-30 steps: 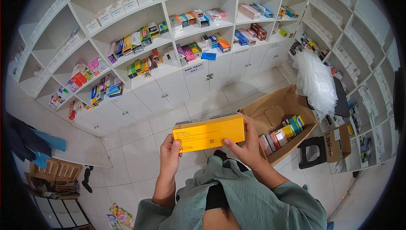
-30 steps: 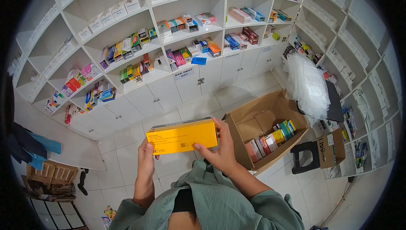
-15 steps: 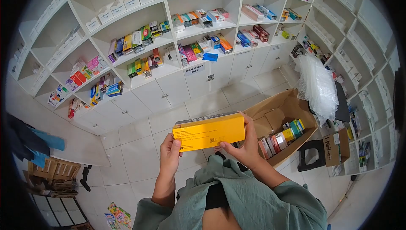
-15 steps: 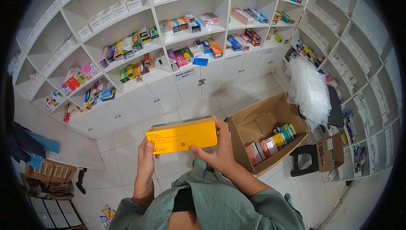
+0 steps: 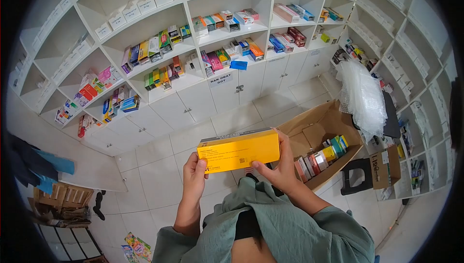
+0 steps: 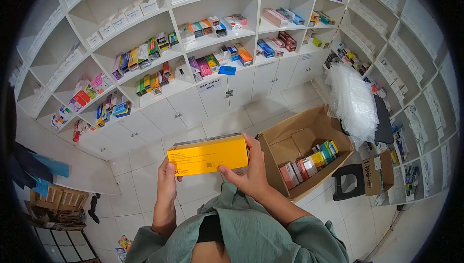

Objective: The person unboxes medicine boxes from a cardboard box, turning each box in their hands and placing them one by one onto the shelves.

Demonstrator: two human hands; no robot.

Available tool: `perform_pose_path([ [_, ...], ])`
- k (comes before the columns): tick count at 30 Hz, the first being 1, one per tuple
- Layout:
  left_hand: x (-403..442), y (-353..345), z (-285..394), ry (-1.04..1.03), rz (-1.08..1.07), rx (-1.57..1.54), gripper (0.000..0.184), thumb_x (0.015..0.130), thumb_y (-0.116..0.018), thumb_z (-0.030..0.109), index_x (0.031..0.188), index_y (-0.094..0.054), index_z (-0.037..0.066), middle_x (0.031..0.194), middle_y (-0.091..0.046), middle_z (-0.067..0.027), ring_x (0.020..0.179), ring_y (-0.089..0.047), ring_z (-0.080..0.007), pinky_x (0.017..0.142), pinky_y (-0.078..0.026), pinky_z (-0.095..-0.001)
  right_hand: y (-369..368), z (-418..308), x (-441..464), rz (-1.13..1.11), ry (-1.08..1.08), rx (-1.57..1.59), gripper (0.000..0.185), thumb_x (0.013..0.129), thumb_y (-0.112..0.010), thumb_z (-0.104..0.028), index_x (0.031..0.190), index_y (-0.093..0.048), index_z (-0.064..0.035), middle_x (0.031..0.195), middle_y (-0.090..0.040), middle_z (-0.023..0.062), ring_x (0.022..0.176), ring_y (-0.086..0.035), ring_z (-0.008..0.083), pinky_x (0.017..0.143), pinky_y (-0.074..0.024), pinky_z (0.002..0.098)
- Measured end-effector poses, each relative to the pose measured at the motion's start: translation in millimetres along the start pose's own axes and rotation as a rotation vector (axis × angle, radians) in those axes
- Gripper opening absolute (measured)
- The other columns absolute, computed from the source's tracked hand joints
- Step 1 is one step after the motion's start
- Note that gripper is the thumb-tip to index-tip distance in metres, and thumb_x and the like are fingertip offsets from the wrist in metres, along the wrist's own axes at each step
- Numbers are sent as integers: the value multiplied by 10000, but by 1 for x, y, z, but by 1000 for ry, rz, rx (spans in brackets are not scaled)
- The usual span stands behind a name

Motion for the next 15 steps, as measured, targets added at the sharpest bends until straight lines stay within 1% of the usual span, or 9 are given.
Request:
perform_pose_path([
  [4, 0, -4, 3, -2, 9, 17, 430, 922, -520, 441, 1007, -547, 20, 771, -551, 14, 608, -433, -20, 499, -338, -172, 4, -1, 0, 22, -2, -38, 826, 672, -770, -286, 1312, -337, 4, 1142, -463, 148, 1040, -472, 261, 900, -357, 385],
  [15, -3, -4, 6, -13, 36, -4, 434, 919, -516, 456, 972, -551, 27, 749, -534, 18, 599, -425, -23, 495, -336, -174, 2, 0, -2, 8, 1, 3, 791, 690, -748, -265, 1311, -339, 2, 1157, -461, 150, 1033, -467, 259, 900, -349, 382],
])
Point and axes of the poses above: each hand's wrist, its own x-axis towards the middle knuckle, its own y-axis out of the back of the hand, z = x × y, the point moved 6 cm from there along x, towards the middle knuckle
